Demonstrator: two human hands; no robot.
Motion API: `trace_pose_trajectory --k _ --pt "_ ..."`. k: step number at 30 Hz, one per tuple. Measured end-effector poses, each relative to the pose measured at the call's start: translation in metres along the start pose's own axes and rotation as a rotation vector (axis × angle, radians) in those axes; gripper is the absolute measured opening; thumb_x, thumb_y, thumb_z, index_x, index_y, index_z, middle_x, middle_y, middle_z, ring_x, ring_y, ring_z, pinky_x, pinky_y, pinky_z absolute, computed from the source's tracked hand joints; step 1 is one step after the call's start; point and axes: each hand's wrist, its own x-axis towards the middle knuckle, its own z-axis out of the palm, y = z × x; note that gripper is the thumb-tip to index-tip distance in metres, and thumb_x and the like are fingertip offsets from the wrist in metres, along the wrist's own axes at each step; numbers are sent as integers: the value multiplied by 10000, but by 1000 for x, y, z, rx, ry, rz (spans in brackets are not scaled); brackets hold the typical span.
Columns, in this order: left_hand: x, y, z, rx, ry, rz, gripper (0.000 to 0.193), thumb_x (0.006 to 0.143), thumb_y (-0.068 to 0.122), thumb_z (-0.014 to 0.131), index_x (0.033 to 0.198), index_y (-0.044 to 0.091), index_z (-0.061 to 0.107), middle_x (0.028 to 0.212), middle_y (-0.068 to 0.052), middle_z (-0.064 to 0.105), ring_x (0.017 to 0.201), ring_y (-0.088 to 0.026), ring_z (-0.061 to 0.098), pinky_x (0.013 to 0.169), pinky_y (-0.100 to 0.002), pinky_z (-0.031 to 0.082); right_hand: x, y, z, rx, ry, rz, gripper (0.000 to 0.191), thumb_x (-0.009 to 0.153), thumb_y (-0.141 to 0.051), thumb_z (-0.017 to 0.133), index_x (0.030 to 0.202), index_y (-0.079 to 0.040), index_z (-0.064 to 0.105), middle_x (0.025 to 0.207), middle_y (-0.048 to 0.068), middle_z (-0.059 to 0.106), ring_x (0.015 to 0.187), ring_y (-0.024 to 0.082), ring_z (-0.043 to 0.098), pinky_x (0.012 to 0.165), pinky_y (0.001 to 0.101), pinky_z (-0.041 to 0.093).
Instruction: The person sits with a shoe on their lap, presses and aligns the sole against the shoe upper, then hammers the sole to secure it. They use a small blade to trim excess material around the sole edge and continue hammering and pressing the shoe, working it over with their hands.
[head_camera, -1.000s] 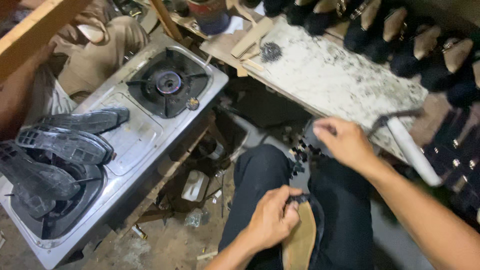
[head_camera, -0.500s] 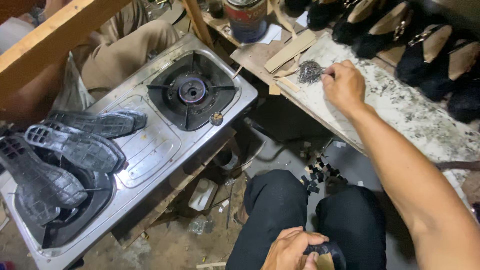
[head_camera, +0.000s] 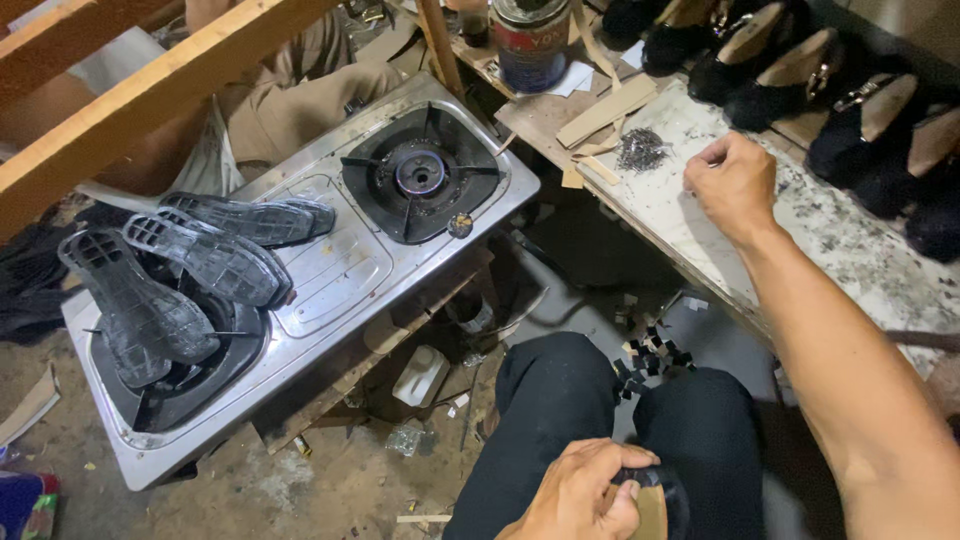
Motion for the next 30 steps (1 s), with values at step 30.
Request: trace_pose_trajectory --k 30 --pt "-43 51 42 21 -53 12 331 907 70 642 1232 32 688 991 -131 727 817 -177 659 746 -302 535 -429 -41 -145 631 -188 338 249 856 -6 736 1103 23 714 926 46 744 804 82 709 715 237 579"
